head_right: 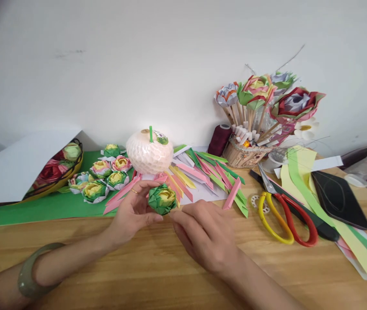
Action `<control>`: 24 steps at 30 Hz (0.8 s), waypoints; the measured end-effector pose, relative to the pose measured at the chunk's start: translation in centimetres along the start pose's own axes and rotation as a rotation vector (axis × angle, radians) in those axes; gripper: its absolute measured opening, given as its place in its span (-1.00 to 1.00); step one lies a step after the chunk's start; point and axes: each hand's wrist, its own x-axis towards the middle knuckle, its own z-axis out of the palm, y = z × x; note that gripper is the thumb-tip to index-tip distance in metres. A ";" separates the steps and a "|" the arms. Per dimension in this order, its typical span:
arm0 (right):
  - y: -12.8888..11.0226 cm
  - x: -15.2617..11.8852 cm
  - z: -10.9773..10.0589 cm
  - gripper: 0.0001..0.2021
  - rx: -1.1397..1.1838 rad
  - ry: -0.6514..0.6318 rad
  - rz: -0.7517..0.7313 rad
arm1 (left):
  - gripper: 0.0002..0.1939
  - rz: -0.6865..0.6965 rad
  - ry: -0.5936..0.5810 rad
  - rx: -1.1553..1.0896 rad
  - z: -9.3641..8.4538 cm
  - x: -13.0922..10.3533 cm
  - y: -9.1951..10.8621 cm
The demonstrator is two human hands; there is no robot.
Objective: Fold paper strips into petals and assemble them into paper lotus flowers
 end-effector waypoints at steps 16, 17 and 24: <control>-0.7 1.5 0.0 -0.87 0.429 -0.049 0.420 | -0.47 0.240 -0.015 0.457 -0.1 -1.2 0.4; -0.7 1.5 -0.1 -0.87 0.433 -0.058 0.434 | -0.46 0.276 -0.017 0.497 -0.1 -1.3 0.4; -1.0 1.4 -0.1 -0.89 0.436 -0.090 0.434 | -0.40 0.439 0.009 0.653 -0.1 -1.3 0.6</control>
